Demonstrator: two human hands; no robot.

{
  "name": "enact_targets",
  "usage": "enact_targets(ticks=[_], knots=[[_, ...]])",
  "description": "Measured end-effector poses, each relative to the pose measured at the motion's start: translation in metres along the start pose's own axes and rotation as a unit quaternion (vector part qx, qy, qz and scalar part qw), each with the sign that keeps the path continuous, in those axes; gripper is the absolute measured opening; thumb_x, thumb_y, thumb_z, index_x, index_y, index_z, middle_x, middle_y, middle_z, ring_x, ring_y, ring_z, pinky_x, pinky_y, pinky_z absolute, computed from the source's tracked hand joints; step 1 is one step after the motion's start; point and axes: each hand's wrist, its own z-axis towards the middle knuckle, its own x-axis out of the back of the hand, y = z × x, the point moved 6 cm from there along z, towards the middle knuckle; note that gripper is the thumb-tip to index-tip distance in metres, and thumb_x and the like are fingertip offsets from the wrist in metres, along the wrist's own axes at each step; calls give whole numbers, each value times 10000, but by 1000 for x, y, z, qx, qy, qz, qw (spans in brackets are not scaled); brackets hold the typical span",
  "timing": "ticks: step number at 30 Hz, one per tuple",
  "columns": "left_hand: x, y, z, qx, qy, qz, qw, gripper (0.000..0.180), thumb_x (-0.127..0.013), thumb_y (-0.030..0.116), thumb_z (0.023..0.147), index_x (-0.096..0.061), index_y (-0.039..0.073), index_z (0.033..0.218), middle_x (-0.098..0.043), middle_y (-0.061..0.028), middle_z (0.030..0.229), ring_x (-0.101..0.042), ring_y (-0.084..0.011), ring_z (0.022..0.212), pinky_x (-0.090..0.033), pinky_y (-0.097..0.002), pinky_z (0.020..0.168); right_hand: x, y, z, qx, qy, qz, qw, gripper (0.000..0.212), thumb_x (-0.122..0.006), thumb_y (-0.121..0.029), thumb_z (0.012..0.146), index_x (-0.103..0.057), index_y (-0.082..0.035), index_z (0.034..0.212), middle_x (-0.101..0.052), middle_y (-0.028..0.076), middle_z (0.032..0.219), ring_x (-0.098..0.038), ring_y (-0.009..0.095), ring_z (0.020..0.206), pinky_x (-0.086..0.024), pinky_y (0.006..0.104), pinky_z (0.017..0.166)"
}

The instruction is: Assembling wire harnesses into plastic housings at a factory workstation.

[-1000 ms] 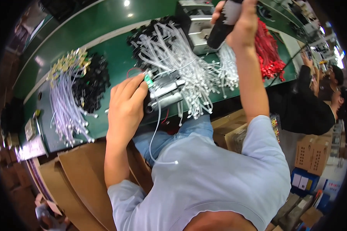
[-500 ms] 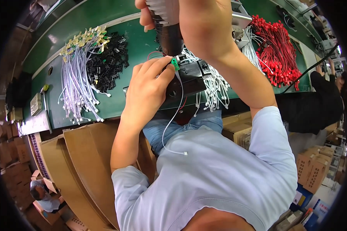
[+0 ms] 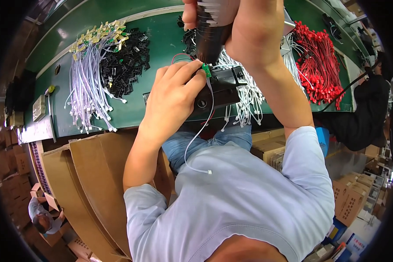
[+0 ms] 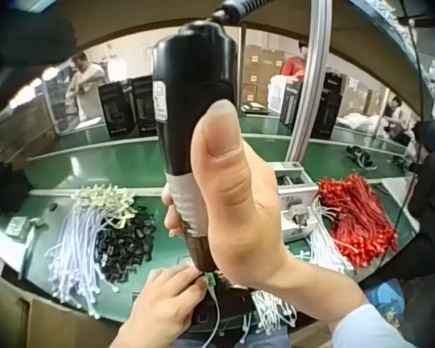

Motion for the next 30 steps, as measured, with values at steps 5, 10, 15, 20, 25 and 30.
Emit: enact_targets(ticks=[5, 10, 15, 20, 25, 30], knots=[[-2, -1, 1, -3, 6, 11, 1000, 281, -642, -7, 701, -636, 35, 978, -634, -90, 1141, -599, -257, 1056, -454, -391, 872, 5, 15, -5, -18, 16, -39, 999, 735, -425, -730, 873, -528, -9, 969, -585, 59, 748, -583, 111, 595, -482, 246, 548], [-2, -1, -2, -6, 8, 17, 1000, 273, -637, -10, 698, -647, 33, 967, -641, -89, 1115, -601, -252, 1038, -456, -390, 865, 1, 13, -5, 8, -4, -35, 999, 716, -442, -714, 878, -538, -11, 972, -580, 60, 753, -580, 113, 598, -477, 247, 546], [-2, 1, -4, -9, 14, 28, 999, 281, -634, -7, 696, -653, 39, 973, -641, -87, 1105, -597, -242, 1032, -457, -385, 855, 6, 25, -12, -40, -33, -3, 999, 727, -465, -694, 887, -559, 17, 1005, -606, 76, 772, -602, 127, 612, -486, 251, 552], [-2, 3, 2, -22, 16, 21, 999, 269, -625, -2, 697, -641, 37, 963, -634, -78, 1118, -594, -248, 1033, -448, -383, 864, 7, 22, -4, 114, -151, 1, 982, 747, -510, -694, 866, -550, 32, 1037, -614, 86, 786, -609, 138, 631, -497, 261, 567], [2, 6, 2, -6, 3, -5, 1000, 240, -606, -10, 743, -632, 20, 980, -636, -100, 1118, -594, -278, 1050, -442, -391, 886, 33, 24, 10, 90, -173, 52, 979, 800, -399, -744, 869, -515, -4, 1146, -617, 93, 779, -608, 167, 614, -517, 307, 562], [12, 2, -4, 74, -2, -63, 995, 369, -650, -27, 812, -596, 17, 1174, -654, -172, 1151, -610, -347, 1067, -461, -403, 921, 177, 35, 41, 25, 286, 161, 944, 556, -453, -563, 961, -513, -25, 1088, -600, 102, 805, -610, 209, 681, -543, 376, 658]])
